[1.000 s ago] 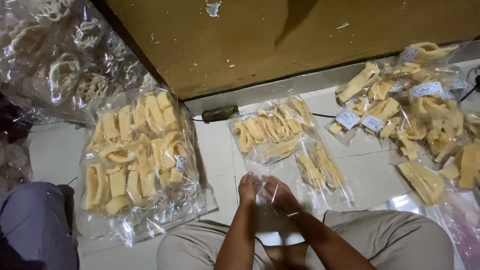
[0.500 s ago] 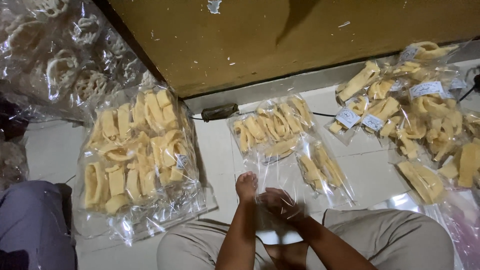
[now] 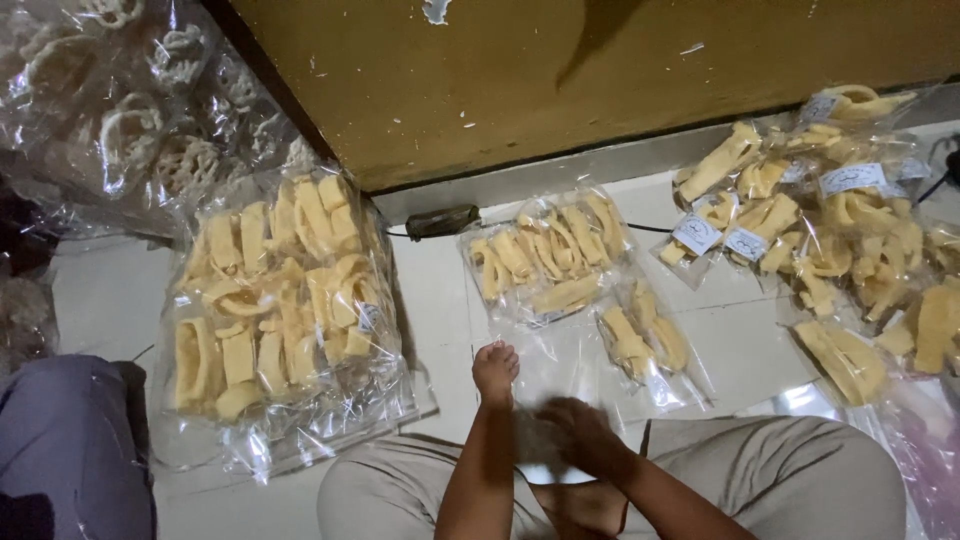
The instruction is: Packing snack items into individual plastic bags for distribution.
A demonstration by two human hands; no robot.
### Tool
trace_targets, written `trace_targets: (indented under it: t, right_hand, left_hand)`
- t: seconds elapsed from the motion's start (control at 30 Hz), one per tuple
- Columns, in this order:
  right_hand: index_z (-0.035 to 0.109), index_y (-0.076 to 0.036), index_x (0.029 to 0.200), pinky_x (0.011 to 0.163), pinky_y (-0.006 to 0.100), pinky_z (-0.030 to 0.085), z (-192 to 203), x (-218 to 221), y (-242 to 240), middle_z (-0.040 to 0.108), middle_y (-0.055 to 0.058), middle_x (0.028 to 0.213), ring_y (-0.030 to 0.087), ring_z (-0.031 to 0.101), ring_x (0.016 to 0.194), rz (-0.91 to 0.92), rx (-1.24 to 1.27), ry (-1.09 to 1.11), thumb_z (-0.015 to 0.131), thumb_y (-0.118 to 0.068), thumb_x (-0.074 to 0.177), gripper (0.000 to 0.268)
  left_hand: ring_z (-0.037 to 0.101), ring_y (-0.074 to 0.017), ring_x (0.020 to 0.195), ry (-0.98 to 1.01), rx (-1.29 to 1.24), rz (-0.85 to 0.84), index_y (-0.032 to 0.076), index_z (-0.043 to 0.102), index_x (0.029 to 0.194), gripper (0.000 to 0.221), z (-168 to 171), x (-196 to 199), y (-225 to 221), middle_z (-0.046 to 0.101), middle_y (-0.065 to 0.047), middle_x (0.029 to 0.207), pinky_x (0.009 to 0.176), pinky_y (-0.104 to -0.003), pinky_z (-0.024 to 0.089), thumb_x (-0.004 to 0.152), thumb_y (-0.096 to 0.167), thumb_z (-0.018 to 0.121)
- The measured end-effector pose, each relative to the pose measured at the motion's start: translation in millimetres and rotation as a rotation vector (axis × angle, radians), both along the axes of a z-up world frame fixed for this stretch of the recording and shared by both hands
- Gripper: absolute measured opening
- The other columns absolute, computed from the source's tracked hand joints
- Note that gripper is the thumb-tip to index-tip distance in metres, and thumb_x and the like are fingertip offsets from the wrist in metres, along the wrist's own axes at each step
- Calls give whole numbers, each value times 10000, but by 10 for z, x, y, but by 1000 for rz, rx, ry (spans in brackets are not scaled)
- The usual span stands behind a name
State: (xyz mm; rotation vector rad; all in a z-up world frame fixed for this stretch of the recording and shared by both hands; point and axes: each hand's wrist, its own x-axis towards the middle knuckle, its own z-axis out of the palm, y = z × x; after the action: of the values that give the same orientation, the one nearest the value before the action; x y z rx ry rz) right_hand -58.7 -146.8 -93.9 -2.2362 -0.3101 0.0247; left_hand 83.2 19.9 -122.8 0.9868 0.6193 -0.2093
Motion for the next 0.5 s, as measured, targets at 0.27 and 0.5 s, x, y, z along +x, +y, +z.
trace_targets:
  t: [0.27,0.5]
  right_hand:
    - [718,-161,1256,983,423,505,-538,-242,353,640,91,1357,308,600,1225,-154,8,-13,759,-242,813,453]
    - [757,-207,1191,953,385,475,-141,-301,249,634,24,1355,237,563,1264,-73,-189,-35,621,-184,840,377]
  left_hand:
    - [622,-211,771,30,78,-6,-30,612,1201,275,8,22,-21,674,-145,972,673,-309,522,1015,171,590]
    - [606,-234,724,-21,-86,38,-52,593,1169,276,-85,67,38,656,-175,938,617,-312,479,938,99,586]
